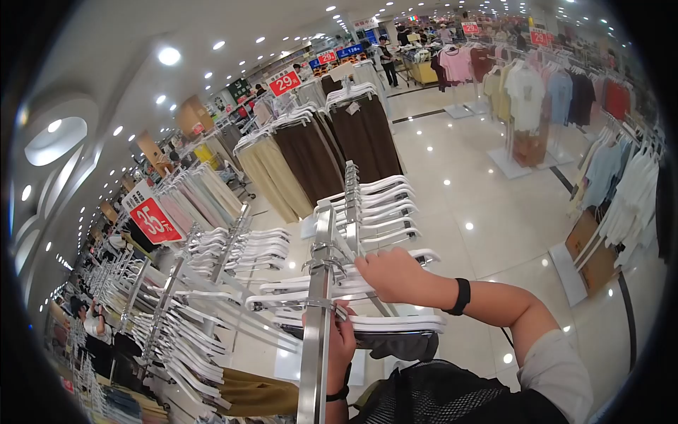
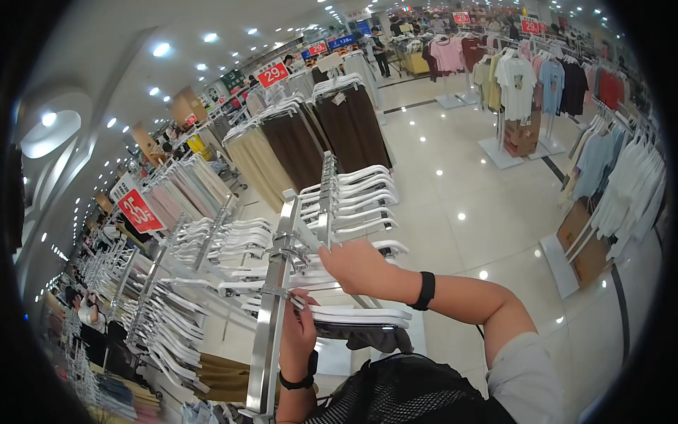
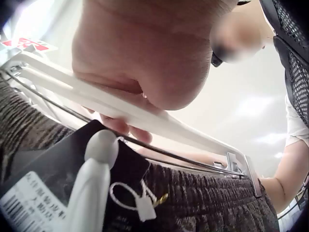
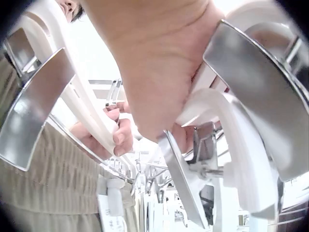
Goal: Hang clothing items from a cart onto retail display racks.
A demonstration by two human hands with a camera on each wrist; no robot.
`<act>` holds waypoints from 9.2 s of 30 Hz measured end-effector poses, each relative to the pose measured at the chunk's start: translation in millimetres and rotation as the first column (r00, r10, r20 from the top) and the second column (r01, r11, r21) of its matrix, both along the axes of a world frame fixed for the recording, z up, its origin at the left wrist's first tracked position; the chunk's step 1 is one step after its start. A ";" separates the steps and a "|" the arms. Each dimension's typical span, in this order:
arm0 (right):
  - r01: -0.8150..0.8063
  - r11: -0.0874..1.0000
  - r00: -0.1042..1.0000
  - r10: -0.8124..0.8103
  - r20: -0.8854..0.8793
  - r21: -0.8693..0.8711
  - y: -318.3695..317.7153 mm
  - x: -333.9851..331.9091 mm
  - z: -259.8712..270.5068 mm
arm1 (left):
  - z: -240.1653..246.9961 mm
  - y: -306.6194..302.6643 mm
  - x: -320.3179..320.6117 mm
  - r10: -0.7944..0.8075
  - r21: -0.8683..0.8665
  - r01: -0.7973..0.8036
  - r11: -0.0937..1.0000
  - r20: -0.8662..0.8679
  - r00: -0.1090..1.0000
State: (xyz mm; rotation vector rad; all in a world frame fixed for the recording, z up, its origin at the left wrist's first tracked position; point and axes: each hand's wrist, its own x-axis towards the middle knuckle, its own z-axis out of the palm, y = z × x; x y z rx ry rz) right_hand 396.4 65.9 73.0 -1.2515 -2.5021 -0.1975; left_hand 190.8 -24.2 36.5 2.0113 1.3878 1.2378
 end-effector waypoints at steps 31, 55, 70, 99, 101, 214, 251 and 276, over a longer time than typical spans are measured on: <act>-0.170 0.985 0.985 0.170 -0.031 -0.004 -18.7 19.1 45.4 | 4.5 -2.4 -97.0 0.500 0.628 -0.384 0.677 -0.010 0.866; -0.100 0.985 0.995 0.098 -0.024 -0.142 6.6 9.8 29.8 | 58.2 69.0 -140.0 -0.124 0.102 0.086 0.991 0.466 0.876; -0.048 0.968 0.958 0.114 0.263 -0.246 35.0 20.5 75.3 | -70.8 110.7 -167.7 -0.060 -0.280 0.832 0.479 0.935 0.349; 0.093 0.942 0.994 -0.106 -0.022 -0.324 2.0 118.4 -86.8 | -4.7 115.1 -152.4 -0.435 -0.236 0.597 0.767 0.493 0.753; 0.080 0.925 0.995 -0.097 -0.029 -0.371 -9.3 144.1 -129.0 | -20.3 100.0 -166.3 -0.389 -0.226 0.587 0.778 0.560 0.731; -0.379 0.796 0.913 0.404 -0.052 -0.473 -501.8 -434.5 -282.6 | -354.0 -604.3 -553.5 0.592 -0.526 -0.540 0.657 -0.083 0.802; -0.556 0.619 0.795 0.590 -0.139 -0.555 -456.1 -461.0 -280.0 | -379.9 -572.3 -593.9 0.682 -0.331 -0.717 0.613 -0.236 0.692; -0.501 0.398 0.865 0.245 -0.437 -0.769 -221.0 -686.9 -360.6 | -329.5 -514.6 -546.3 0.855 -0.455 -0.890 0.038 -0.447 0.265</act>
